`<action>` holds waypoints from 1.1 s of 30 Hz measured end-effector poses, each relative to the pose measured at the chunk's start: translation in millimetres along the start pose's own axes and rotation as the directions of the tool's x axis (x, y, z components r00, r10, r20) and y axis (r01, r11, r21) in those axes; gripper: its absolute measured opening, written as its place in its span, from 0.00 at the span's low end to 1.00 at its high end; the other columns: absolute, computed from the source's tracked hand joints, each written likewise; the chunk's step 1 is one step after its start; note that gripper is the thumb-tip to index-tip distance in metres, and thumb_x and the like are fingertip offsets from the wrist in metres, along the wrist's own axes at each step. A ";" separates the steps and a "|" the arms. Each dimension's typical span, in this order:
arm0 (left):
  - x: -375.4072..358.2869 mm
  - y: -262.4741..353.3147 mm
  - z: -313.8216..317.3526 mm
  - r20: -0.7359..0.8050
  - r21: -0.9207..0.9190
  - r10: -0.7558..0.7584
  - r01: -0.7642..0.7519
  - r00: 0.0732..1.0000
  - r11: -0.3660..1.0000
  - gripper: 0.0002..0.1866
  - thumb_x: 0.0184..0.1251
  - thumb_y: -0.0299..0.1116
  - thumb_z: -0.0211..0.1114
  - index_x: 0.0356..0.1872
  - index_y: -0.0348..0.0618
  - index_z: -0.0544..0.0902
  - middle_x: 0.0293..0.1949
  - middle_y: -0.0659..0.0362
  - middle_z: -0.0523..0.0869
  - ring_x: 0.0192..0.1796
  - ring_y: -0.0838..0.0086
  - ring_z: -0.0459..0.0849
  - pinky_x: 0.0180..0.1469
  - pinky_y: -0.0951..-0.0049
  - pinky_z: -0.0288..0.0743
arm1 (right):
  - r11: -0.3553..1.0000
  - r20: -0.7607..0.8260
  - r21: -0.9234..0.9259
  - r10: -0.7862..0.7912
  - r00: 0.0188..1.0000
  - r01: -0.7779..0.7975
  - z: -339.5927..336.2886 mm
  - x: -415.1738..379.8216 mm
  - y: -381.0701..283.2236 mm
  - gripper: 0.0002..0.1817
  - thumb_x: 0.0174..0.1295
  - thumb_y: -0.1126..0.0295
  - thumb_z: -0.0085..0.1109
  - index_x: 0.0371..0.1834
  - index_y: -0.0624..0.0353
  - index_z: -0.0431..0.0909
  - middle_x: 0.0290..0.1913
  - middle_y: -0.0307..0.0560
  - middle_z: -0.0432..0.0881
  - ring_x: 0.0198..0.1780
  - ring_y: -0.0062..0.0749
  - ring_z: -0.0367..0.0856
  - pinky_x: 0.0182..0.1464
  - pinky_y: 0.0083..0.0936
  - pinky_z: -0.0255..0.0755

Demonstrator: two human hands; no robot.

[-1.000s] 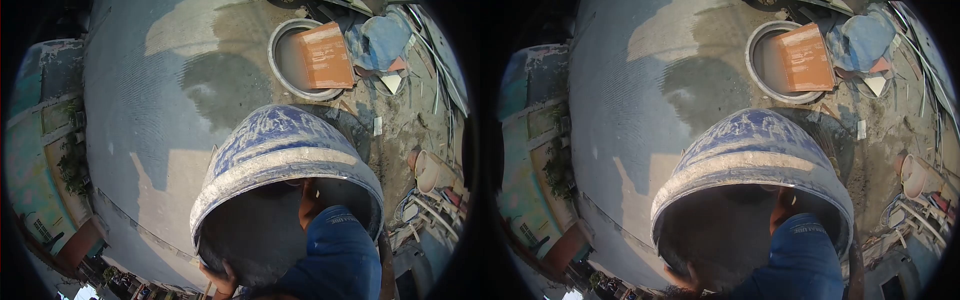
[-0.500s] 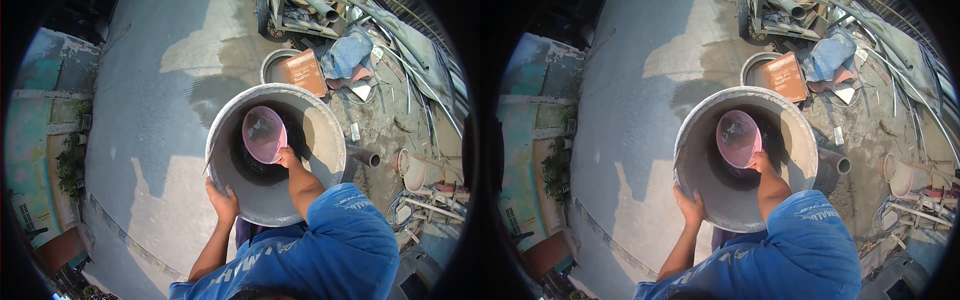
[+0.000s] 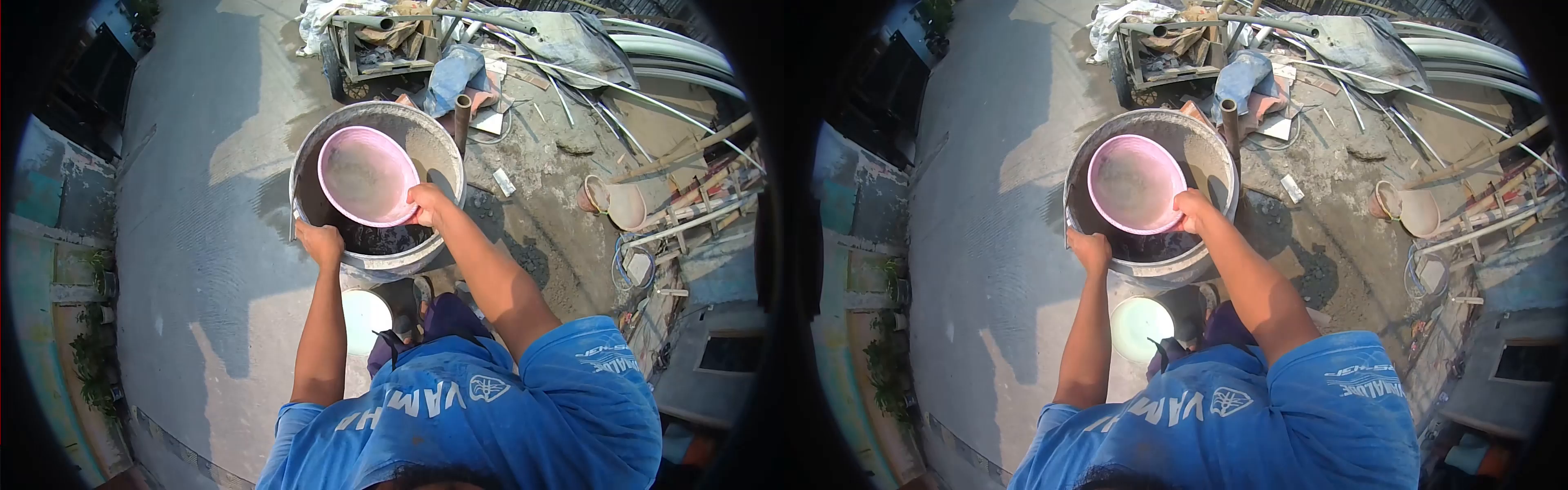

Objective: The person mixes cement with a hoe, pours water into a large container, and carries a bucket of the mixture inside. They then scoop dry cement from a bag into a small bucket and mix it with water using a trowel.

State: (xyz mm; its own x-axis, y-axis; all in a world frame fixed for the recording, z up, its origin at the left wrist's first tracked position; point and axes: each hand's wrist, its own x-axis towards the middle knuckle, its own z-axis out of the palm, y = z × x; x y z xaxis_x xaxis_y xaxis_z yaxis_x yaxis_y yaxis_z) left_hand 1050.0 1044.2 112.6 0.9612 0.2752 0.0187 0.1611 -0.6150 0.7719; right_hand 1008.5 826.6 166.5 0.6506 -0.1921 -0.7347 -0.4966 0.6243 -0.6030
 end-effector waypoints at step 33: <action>-130.4 -162.0 -59.0 0.032 0.087 -0.152 0.149 0.988 0.985 0.49 0.60 0.59 0.61 0.70 0.39 0.45 0.65 0.42 0.61 0.58 0.50 0.72 0.52 0.47 0.73 | 0.801 -0.893 0.362 0.151 0.425 0.476 -769.6 -325.1 212.3 0.23 0.60 0.79 0.34 0.61 0.69 0.59 0.54 0.68 0.72 0.45 0.63 0.80 0.34 0.58 0.81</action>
State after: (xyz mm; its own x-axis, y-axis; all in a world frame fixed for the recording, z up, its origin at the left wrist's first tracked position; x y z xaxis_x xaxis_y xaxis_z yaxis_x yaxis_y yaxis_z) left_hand 885.3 1151.5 22.6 0.9322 0.3417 -0.1191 0.3211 -0.6295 0.7075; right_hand 249.4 439.0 38.1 -0.3113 -0.6634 -0.6804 0.1200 0.6828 -0.7206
